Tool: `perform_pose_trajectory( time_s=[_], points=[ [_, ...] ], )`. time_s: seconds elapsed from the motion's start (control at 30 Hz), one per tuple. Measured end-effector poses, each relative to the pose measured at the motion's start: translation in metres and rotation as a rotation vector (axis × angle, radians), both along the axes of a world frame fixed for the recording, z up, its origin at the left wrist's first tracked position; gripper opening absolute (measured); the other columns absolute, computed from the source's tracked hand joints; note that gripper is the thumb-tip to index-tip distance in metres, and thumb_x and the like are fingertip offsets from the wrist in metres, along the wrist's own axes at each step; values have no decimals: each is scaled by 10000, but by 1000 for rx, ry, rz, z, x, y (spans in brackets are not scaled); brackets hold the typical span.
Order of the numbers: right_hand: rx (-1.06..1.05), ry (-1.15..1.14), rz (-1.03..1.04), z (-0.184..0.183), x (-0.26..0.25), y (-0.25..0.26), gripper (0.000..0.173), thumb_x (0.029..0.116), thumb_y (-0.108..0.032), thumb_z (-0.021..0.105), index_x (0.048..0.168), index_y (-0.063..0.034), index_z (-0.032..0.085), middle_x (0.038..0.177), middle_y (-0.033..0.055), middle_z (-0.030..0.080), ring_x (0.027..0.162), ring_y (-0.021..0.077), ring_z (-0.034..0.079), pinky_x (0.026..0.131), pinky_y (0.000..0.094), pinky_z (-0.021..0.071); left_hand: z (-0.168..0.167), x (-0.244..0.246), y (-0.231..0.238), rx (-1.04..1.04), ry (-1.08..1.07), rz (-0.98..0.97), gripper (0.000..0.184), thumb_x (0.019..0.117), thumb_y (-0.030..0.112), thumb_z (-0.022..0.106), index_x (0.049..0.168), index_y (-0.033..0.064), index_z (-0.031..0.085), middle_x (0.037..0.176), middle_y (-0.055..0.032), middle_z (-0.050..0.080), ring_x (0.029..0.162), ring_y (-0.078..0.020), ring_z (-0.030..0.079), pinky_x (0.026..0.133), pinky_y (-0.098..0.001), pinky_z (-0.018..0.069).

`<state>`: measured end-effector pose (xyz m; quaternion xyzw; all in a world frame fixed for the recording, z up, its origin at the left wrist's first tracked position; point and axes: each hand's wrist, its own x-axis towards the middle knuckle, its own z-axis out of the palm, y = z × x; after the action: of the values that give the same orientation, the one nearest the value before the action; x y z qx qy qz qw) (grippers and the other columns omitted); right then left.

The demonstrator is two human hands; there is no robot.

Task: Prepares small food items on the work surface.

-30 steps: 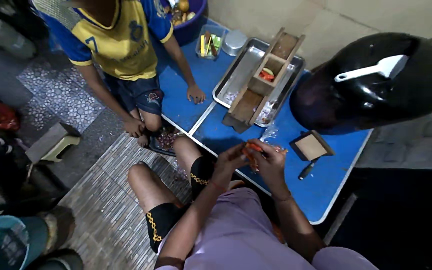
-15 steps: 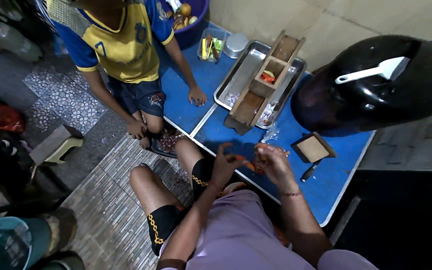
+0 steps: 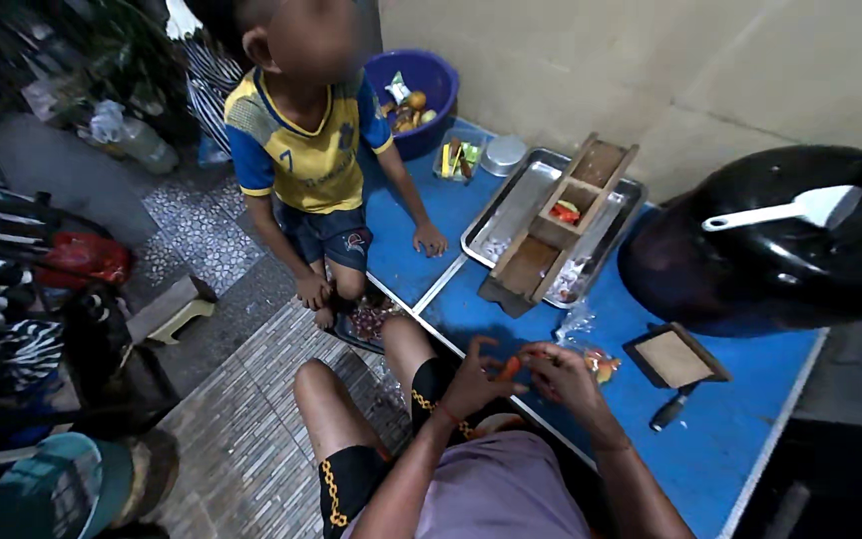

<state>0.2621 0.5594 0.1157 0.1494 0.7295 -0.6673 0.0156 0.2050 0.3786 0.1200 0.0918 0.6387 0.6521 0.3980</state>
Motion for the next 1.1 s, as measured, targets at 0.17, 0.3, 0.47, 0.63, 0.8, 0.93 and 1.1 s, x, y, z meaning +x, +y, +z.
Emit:
perform_pose_trajectory(
  time_s=[0.17, 0.3, 0.47, 0.63, 0.8, 0.93, 1.1],
  points=[
    [182, -15, 16, 3, 4, -3, 152, 967, -73, 628, 1039, 18, 726, 775, 13, 689, 560, 1, 571, 518, 175, 488, -15, 2, -3, 21, 123, 80, 239, 977, 35, 640, 1165, -108, 600, 988, -140, 688, 801, -134, 694, 784, -311, 604],
    [447, 59, 31, 1, 7, -7, 160, 931, -73, 654, 1005, 25, 755, 883, 120, 725, 677, 117, 639, 643, 301, 553, -15, 2, -5, -33, 225, 19, 244, 1003, 90, 622, 1160, -97, 626, 970, -141, 697, 803, -131, 679, 787, -308, 583],
    [602, 97, 26, 1, 8, -12, 146, 894, -85, 675, 940, 29, 753, 843, 168, 723, 700, 228, 669, 670, 412, 555, -18, 2, -7, -20, 239, -4, 237, 1007, 86, 611, 1141, -109, 632, 942, -143, 696, 783, -136, 684, 777, -309, 589],
    [327, -85, 35, 4, 6, -8, 117, 927, -39, 655, 962, 38, 737, 757, 62, 681, 574, 45, 571, 556, 228, 505, -16, -3, -13, 29, 183, -27, 215, 1017, 70, 581, 1131, -100, 647, 928, -113, 701, 779, -115, 679, 776, -295, 587],
    [-285, -101, -69, -6, 10, -1, 247, 914, -52, 456, 906, -83, 700, 687, -77, 666, 491, -25, 518, 450, 147, 432, -12, -2, -15, 198, -22, 41, 224, 1038, 51, 482, 1130, -72, 645, 931, -31, 701, 797, -62, 664, 786, -261, 575],
    [-374, -60, -83, -9, 9, 5, 294, 908, -71, 416, 880, -126, 703, 784, -50, 708, 570, 13, 587, 489, 167, 475, -18, -3, -13, 229, -87, 132, 192, 1027, 50, 532, 1154, -48, 637, 981, -33, 700, 812, -72, 659, 784, -268, 572],
    [-371, -39, -162, -18, 9, 0, 301, 877, 17, 433, 814, -88, 709, 850, 0, 759, 604, 33, 641, 487, 169, 490, -23, -2, -11, 163, -66, 199, 194, 1008, 29, 570, 1172, -55, 631, 1052, -86, 693, 821, -92, 658, 779, -275, 569]
  ],
)
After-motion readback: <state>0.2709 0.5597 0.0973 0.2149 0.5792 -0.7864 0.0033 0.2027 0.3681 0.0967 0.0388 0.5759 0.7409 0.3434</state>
